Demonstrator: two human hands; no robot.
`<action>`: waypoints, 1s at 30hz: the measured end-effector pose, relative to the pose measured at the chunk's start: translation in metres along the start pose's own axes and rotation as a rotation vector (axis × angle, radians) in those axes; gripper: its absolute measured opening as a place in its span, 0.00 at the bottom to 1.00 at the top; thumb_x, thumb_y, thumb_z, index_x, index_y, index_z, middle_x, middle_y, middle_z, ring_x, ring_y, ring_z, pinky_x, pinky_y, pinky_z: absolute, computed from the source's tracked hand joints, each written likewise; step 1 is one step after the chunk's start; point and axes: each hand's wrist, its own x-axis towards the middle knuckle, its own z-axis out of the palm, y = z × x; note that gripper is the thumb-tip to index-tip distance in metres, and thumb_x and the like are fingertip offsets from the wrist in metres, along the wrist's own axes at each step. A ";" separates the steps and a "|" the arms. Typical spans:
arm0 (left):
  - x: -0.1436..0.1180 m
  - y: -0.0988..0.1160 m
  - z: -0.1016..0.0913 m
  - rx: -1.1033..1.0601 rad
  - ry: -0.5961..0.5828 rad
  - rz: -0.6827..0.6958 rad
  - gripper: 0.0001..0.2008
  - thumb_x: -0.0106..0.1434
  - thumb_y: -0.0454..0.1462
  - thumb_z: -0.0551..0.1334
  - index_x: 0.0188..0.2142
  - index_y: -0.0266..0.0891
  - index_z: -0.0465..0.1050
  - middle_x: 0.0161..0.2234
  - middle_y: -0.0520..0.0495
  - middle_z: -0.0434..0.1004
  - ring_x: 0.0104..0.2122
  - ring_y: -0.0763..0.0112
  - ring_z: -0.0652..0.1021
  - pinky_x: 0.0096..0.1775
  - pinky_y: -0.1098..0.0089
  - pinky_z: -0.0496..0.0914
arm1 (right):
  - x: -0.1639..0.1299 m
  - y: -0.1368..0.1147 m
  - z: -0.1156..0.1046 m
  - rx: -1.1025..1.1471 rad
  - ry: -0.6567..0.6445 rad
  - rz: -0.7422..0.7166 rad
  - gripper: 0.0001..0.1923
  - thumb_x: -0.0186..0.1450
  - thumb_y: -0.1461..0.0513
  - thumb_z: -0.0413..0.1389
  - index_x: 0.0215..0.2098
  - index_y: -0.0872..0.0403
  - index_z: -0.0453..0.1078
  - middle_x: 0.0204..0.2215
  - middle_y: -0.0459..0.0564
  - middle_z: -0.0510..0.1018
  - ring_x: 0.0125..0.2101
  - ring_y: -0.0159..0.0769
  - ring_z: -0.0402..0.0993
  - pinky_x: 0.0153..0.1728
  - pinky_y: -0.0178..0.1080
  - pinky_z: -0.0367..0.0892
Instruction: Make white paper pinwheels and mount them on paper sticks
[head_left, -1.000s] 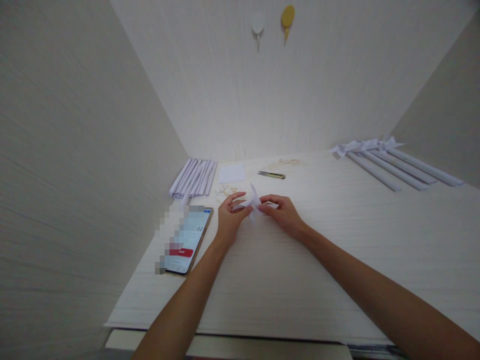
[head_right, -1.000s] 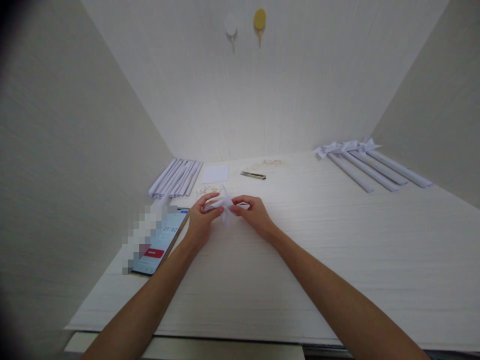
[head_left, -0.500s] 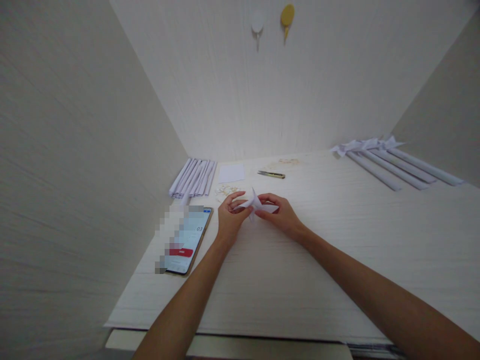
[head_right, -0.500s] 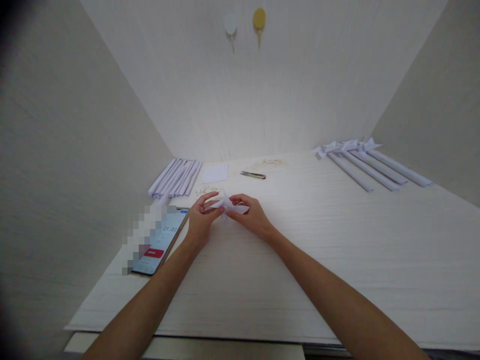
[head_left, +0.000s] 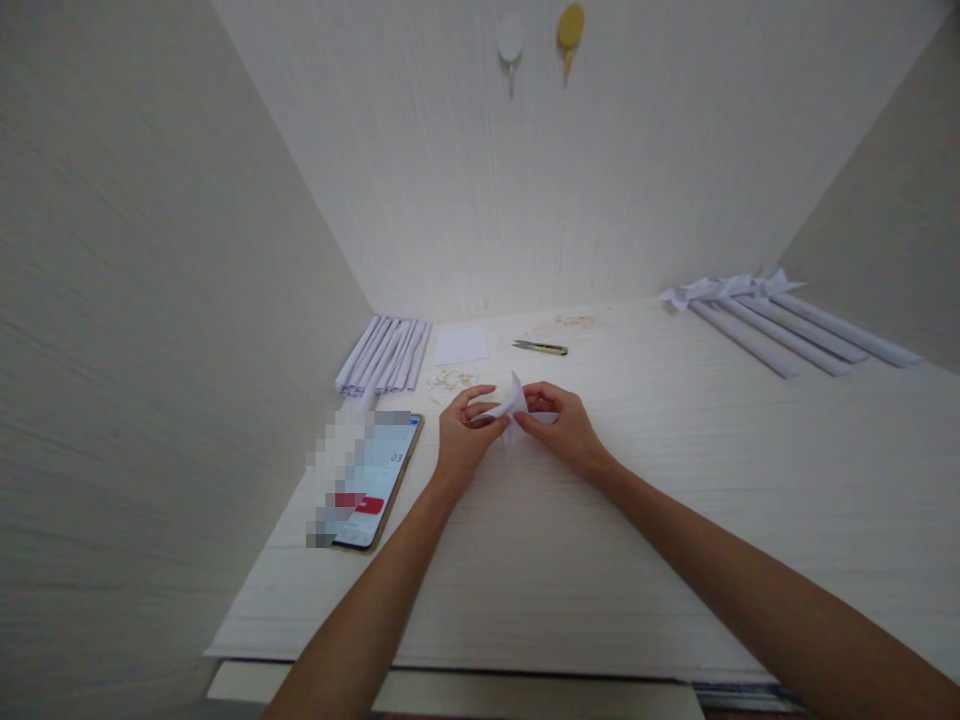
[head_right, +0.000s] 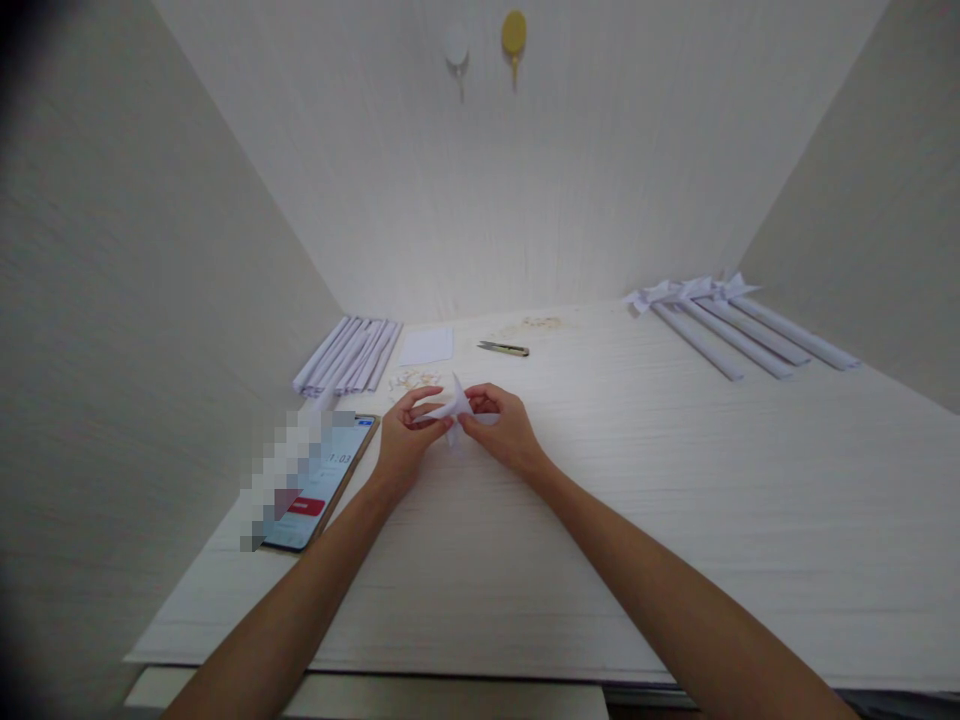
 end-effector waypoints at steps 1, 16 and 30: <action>0.000 0.000 0.000 0.005 0.001 -0.003 0.21 0.38 0.30 0.65 0.35 0.36 0.67 0.25 0.50 0.75 0.23 0.73 0.74 0.29 0.72 0.69 | 0.000 0.001 0.000 -0.001 0.002 -0.002 0.10 0.47 0.64 0.56 0.29 0.56 0.66 0.24 0.46 0.73 0.26 0.32 0.70 0.32 0.38 0.67; 0.000 -0.001 -0.001 -0.001 -0.010 -0.029 0.22 0.37 0.30 0.65 0.35 0.36 0.66 0.25 0.50 0.75 0.23 0.74 0.74 0.29 0.73 0.67 | 0.001 0.006 0.002 -0.019 0.030 0.004 0.10 0.46 0.64 0.57 0.28 0.56 0.64 0.23 0.46 0.72 0.24 0.31 0.68 0.30 0.37 0.66; 0.008 -0.006 -0.009 -0.178 0.033 -0.080 0.28 0.37 0.32 0.66 0.42 0.37 0.66 0.22 0.54 0.74 0.22 0.79 0.72 0.30 0.75 0.65 | 0.007 0.008 -0.007 0.307 0.020 0.157 0.08 0.46 0.59 0.58 0.21 0.55 0.67 0.23 0.44 0.71 0.25 0.29 0.66 0.30 0.35 0.62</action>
